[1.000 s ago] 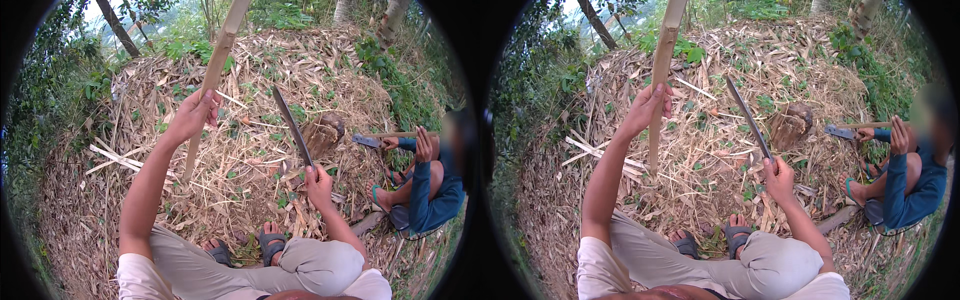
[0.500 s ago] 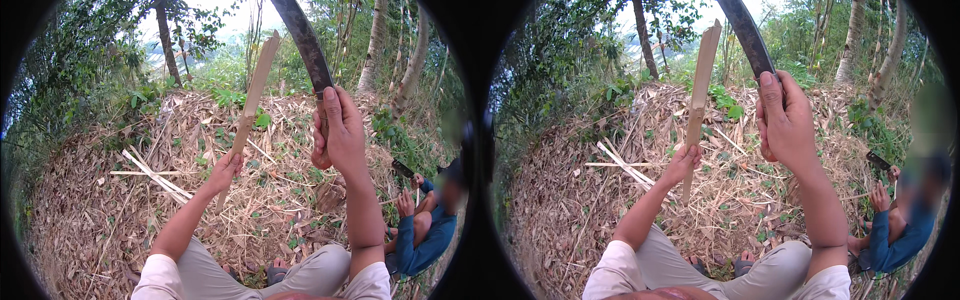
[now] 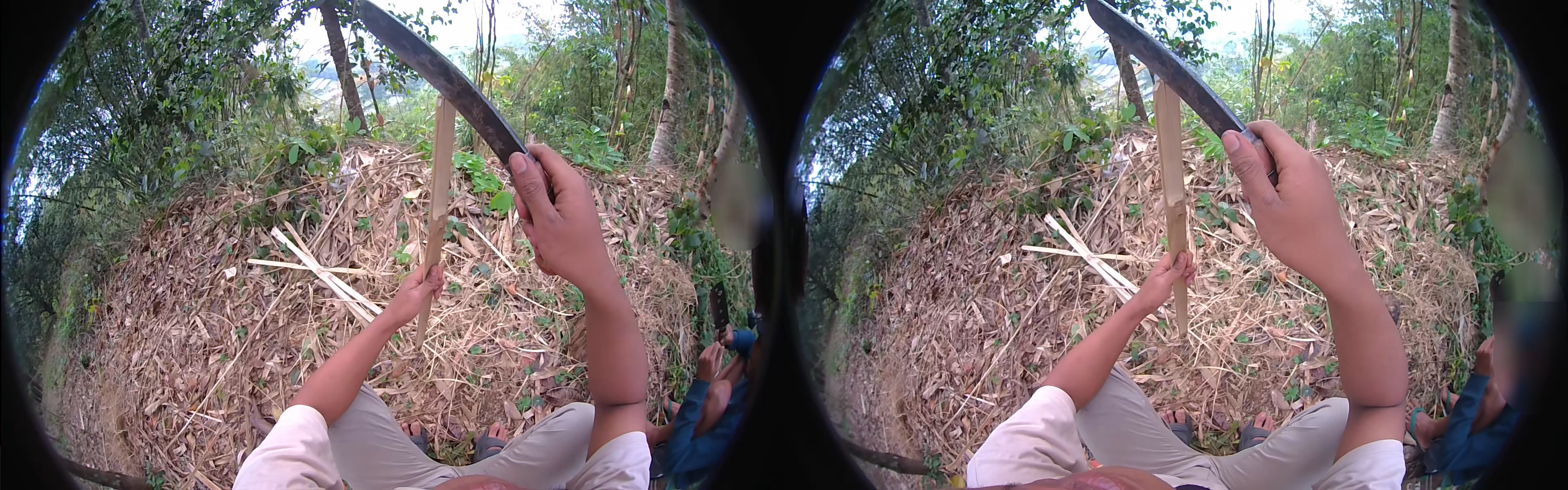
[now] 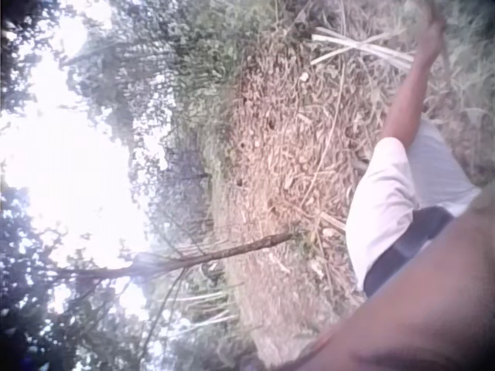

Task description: The person sits on the ground and uses a large knife to split a long bamboo stalk into thin strips. They hold the bamboo with one hand and repeatedly strike it with the knife to separate the fibers, while another person works nearby.

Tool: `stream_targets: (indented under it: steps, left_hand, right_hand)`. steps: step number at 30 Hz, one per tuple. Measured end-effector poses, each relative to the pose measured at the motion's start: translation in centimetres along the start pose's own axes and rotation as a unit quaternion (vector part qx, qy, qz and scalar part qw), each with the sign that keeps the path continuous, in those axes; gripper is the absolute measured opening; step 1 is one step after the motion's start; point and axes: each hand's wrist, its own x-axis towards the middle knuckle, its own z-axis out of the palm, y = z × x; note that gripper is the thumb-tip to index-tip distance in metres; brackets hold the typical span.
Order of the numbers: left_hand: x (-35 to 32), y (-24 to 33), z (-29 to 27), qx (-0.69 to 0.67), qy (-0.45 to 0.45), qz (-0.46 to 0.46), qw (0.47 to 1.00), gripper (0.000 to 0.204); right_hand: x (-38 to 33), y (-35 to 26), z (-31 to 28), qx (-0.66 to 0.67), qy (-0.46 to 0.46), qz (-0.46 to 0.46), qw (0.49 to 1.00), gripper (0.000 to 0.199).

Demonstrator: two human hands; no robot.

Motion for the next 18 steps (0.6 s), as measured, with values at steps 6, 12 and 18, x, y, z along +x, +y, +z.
stream_targets:
  steps: [6,12,18]
  left_hand:
    - [-1.3,-0.2,0.0,-0.016,0.023,0.009,1.000,0.038]
    - [-4.1,-1.4,0.0,-0.024,0.093,0.010,0.995,0.037]
    - [-5.2,-1.0,0.6,-0.008,0.125,0.020,0.992,0.038]
  right_hand:
    - [0.6,-1.7,-0.4,-0.012,-0.032,0.003,0.999,0.036]
    - [-0.1,-3.4,1.0,-0.021,-0.065,-0.035,0.997,0.037]
    - [-0.3,-3.9,2.2,0.004,-0.099,-0.066,0.993,0.032]
